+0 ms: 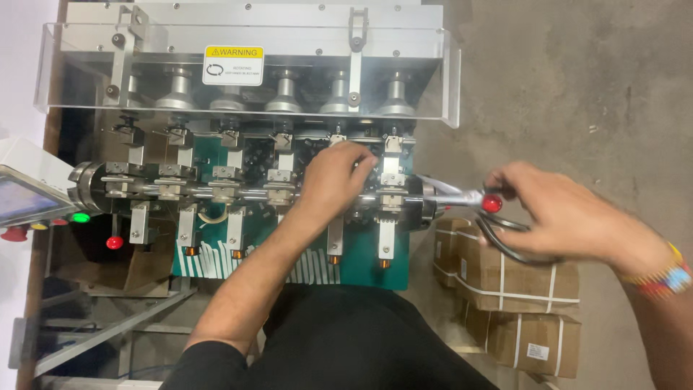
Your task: The person operates a multi-station coil winding machine, pressing control panel buttons, pulling the machine lever, and loading and removing small bobbins from the stations. They trim wire ends with scissors, apply tape to a wound coil, and place finished coils on the work surface.
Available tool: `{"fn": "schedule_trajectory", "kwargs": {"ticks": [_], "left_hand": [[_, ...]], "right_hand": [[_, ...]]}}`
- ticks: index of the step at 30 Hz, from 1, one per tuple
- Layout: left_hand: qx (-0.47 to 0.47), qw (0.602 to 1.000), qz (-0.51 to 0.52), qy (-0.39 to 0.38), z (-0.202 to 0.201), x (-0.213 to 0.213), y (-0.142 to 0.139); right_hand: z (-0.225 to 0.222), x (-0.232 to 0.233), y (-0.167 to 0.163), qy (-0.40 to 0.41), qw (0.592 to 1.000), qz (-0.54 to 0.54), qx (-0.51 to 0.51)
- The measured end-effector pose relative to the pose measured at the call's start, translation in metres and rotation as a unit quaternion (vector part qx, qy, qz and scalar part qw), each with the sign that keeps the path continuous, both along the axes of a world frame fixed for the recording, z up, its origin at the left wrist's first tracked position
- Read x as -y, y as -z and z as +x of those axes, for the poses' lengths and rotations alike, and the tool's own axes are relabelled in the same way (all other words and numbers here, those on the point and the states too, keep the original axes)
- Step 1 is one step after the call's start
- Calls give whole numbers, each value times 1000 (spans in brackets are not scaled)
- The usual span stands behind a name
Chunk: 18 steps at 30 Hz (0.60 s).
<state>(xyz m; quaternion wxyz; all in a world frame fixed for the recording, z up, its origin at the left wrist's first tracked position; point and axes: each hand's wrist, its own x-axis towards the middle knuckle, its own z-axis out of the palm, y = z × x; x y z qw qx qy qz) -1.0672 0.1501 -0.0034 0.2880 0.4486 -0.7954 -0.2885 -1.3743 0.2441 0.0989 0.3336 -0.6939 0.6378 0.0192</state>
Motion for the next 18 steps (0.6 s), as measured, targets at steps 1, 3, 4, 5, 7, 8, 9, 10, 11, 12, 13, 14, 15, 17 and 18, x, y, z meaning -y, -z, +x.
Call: {"fn": "schedule_trajectory", "kwargs": {"ticks": [1,3,4,5,7,8,9,10,11,12,13,14,15,17,18], "left_hand": [[28,999,8,-20,-13,7,6],[85,994,26,-63,-31,17,19],[94,993,44,-58,-36,19,24],[103,991,63,-53,-39,19,29],[98,991,78,-49,-40,18,33],[84,993,70,-49,-39,16,33],[72,994,62,-49,-39,13,33],[37,997,28,-69,-38,11,31],[3,996,-6,-86,-38,9,28],[-33,994,-38,-101,-39,5,26],[-39,993,-62,-91,-40,1,23],[-47,992,-87,-81,-42,-3,21],[-55,990,-113,-70,-45,-7,20],[-36,994,-93,-47,-53,-17,22],[-27,996,-83,-35,-58,-19,26]], "right_hand": [[4,19,6,-18,1000,-6,-13],[17,49,23,-55,998,-14,-9],[24,60,32,-77,997,-17,6],[30,68,39,-90,996,-15,18],[41,76,45,-116,992,-3,46],[44,77,45,-100,995,24,15],[46,77,42,-82,995,52,-15],[47,74,37,-62,994,79,-45],[47,71,29,-79,995,55,-18],[45,67,21,-94,995,32,9],[42,62,13,-108,993,9,35],[39,56,4,-96,995,25,25],[35,49,-4,-83,996,40,14],[27,34,-17,-57,995,83,-16],[23,27,-23,-42,992,111,-37]]}}
